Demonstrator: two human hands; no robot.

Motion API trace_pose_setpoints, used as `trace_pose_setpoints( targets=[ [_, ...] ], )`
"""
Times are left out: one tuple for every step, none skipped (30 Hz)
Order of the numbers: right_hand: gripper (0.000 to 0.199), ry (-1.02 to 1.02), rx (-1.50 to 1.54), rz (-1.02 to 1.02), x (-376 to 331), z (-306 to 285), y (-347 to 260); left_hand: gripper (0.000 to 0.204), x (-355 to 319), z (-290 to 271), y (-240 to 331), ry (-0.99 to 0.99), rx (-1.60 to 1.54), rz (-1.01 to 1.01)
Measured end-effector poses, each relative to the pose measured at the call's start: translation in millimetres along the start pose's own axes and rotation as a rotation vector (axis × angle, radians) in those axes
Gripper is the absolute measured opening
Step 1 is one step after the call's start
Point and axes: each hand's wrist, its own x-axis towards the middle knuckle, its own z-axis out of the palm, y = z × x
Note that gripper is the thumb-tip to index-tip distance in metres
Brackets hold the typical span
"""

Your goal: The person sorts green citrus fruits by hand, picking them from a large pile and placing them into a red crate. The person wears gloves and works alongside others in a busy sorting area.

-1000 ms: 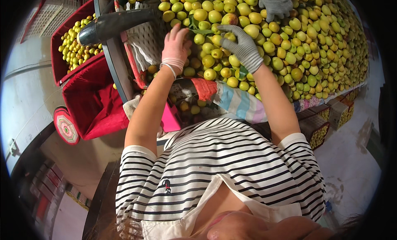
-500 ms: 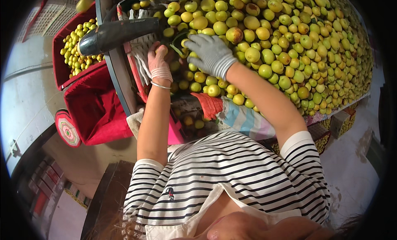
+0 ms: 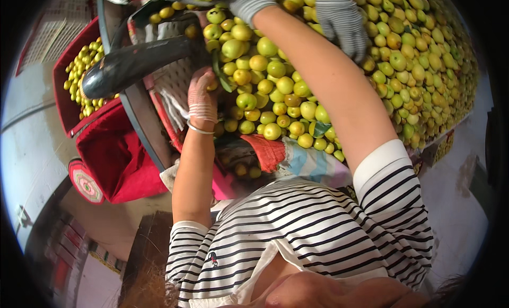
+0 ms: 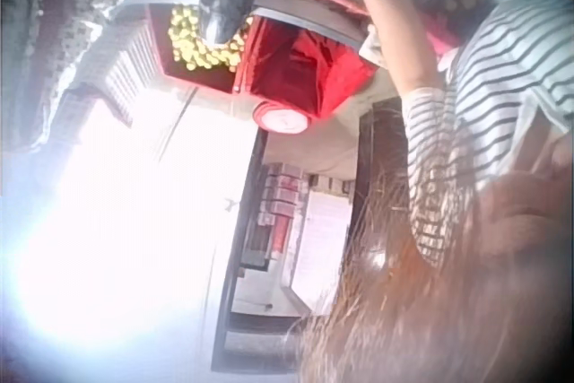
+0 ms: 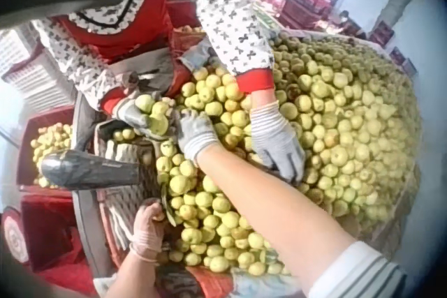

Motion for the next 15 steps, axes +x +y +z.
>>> trace_pose_setpoints(
  targets=[
    [0.033,-0.016,-0.148,-0.02,-4.5,2.0,-0.5,0.025,-2.3,2.9,1.3,0.002,0.004,-0.016],
    [0.033,-0.031,-0.297,-0.035,-9.9,3.4,0.1,0.024,-1.5,6.4,4.0,-0.002,0.012,-0.031],
    [0.034,0.052,-0.159,0.022,-13.1,37.4,-12.3,0.024,-2.0,-8.0,2.0,0.024,0.014,-0.033],
    [0.023,-0.056,-0.174,0.079,-19.7,25.2,-25.1,0.024,-0.3,-9.4,3.0,0.039,0.064,-0.015],
    [0.022,-0.102,-0.23,-0.077,-35.8,-11.1,-32.7,0.023,-0.7,-11.9,3.4,0.061,0.111,0.003],
    [0.022,-0.146,-0.285,-0.227,-53.7,-47.1,-37.1,0.023,-4.5,-11.9,3.8,0.079,0.164,0.021],
    [0.021,-0.114,-0.265,-0.24,-66.0,-54.4,-37.5,0.029,-9.1,0.4,9.2,0.081,0.228,0.045],
    [0.015,-0.107,-0.227,-0.284,-79.1,-53.5,-40.8,0.035,-15.5,11.0,14.0,0.075,0.231,0.089],
    [0.016,-0.055,-0.192,-0.323,-90.5,-55.1,-38.8,0.04,-20.3,22.5,17.5,0.072,0.232,0.134],
    [0.017,0.001,-0.137,-0.377,-100.2,-57.0,-41.0,0.046,-24.7,22.1,22.6,0.09,0.238,0.188],
    [0.018,0.054,-0.029,-0.379,-104.7,-56.7,-40.2,0.046,-18.5,13.3,19.6,0.036,0.188,0.184],
    [0.022,-0.027,0.109,-0.293,-109.8,-58.6,-37.5,0.046,-11.9,4.4,17.9,-0.016,0.14,0.181],
    [0.026,-0.022,0.213,-0.204,-114.8,-64.9,-33.8,0.046,-4.7,-6.4,14.4,-0.062,0.09,0.172],
    [0.027,0.002,0.36,-0.094,-123.1,-87.7,-32.3,0.044,-1.5,-12.7,16.9,-0.089,-0.103,0.052],
    [0.03,-0.01,0.521,-0.003,-128.5,-100.9,-26.9,0.043,-4.0,-10.0,20.4,-0.066,-0.165,0.003]
  ],
)
